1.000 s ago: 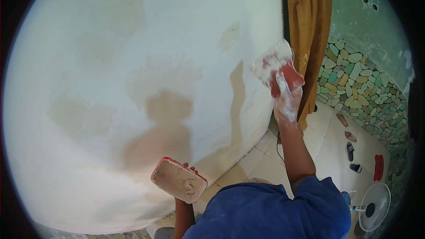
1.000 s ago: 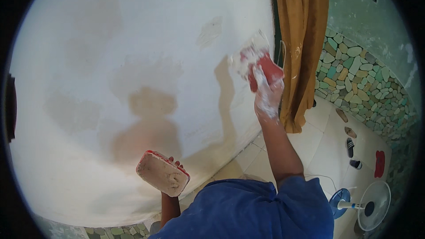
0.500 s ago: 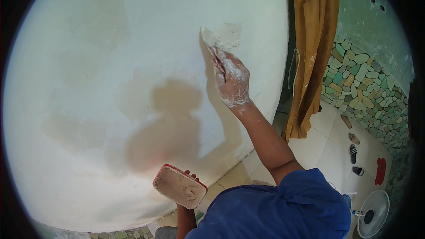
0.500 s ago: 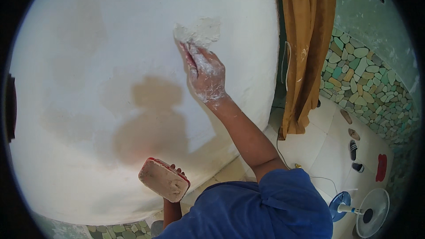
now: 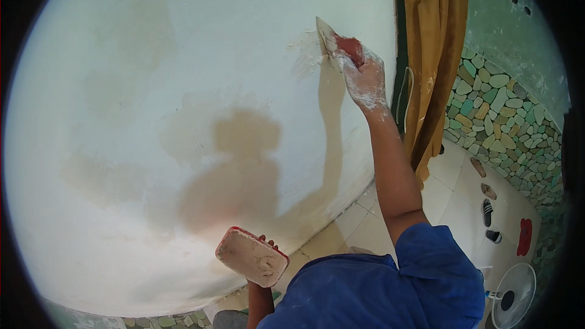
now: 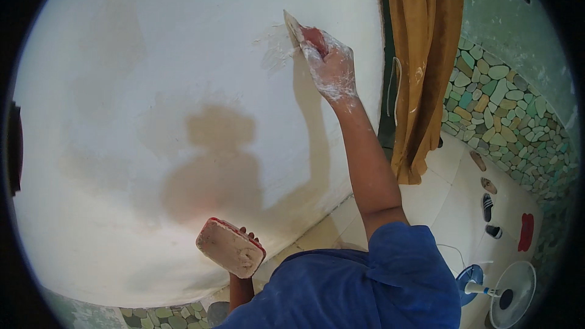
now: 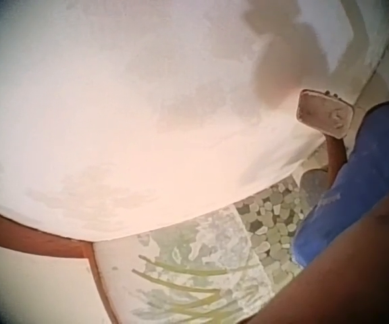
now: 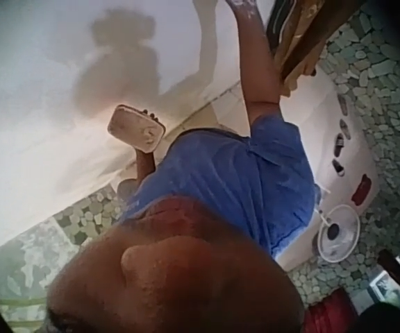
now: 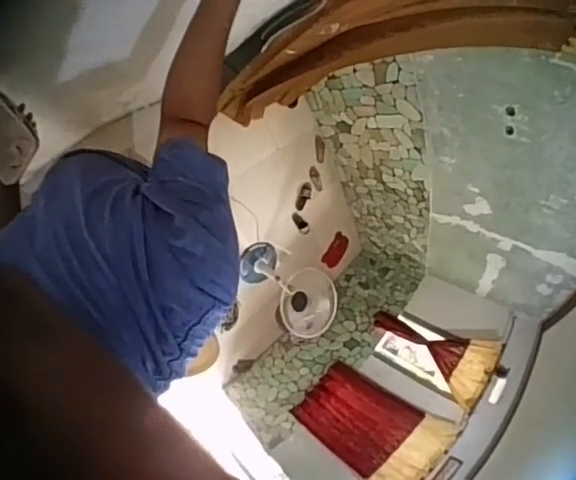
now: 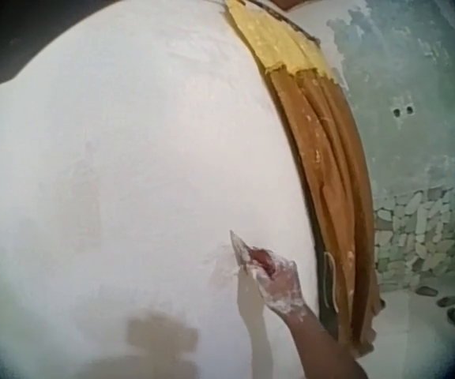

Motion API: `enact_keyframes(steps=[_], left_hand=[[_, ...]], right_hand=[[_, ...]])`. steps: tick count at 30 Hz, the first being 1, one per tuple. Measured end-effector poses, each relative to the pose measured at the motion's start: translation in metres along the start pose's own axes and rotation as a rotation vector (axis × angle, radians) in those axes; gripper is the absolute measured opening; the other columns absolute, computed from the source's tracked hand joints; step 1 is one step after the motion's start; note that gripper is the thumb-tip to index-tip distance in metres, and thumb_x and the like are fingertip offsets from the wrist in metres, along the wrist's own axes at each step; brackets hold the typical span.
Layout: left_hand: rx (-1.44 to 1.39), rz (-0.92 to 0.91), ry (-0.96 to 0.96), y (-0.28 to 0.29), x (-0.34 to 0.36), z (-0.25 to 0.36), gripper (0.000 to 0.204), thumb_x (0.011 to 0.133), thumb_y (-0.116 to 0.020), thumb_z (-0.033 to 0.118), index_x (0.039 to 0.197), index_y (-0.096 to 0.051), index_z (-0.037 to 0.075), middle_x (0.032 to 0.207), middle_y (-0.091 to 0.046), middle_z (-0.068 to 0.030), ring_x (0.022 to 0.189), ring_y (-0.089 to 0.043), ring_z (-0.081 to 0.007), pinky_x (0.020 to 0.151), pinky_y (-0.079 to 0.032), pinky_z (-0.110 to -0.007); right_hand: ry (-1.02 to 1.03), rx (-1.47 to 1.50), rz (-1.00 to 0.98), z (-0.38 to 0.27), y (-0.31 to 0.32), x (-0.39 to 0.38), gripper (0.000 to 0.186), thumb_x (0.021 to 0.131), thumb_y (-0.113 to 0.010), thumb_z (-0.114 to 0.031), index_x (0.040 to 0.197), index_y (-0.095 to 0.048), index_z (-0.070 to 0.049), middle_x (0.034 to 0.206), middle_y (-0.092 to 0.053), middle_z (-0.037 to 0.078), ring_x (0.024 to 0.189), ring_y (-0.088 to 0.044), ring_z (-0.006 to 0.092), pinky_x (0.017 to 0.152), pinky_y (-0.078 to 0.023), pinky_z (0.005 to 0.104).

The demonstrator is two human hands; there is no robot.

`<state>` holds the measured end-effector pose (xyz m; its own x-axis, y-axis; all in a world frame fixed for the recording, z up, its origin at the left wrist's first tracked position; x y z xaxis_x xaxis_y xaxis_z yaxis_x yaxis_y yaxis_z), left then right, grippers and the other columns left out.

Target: Preparing plaster compound on a putty knife, applying it to smooth out a wall, and washing the tools in a bucket.

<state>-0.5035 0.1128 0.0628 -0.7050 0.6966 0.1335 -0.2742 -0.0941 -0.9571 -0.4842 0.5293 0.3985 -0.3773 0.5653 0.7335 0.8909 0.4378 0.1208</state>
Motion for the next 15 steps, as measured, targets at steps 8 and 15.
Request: enact_keyframes(steps=[8,15], left_hand=[[0.079,0.103,-0.068,0.014,-0.018,0.003,0.078,0.085,-0.048,0.054,0.136,-0.027,-0.001,0.134,-0.04,-0.0218,0.122,-0.04,-0.0401,0.101,-0.034,-0.055],[-0.033,0.049,0.016,0.002,0.002,-0.017,0.076,0.086,-0.047,0.053,0.136,-0.028,-0.001,0.134,-0.04,-0.0221,0.122,-0.04,-0.0407,0.101,-0.034,-0.056]], right_hand=[[0.103,0.296,-0.135,-0.035,-0.036,-0.034,0.026,0.082,-0.058,-0.014,0.106,-0.061,-0.004,0.091,-0.064,0.017,0.082,-0.064,0.0287,0.073,-0.05,0.0321],[0.107,0.087,-0.147,-0.022,-0.018,-0.023,0.028,0.082,-0.055,-0.011,0.109,-0.06,-0.005,0.098,-0.064,0.017,0.086,-0.063,0.0316,0.076,-0.05,0.0328]])
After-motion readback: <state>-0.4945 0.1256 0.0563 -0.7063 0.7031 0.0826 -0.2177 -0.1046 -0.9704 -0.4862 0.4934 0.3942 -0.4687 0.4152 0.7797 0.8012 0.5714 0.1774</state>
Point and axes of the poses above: each hand's wrist, its own x-axis towards the middle knuckle, its own y-axis out of the back of the hand, z = x × y, the point moved 6 cm from there along x, towards the middle knuckle
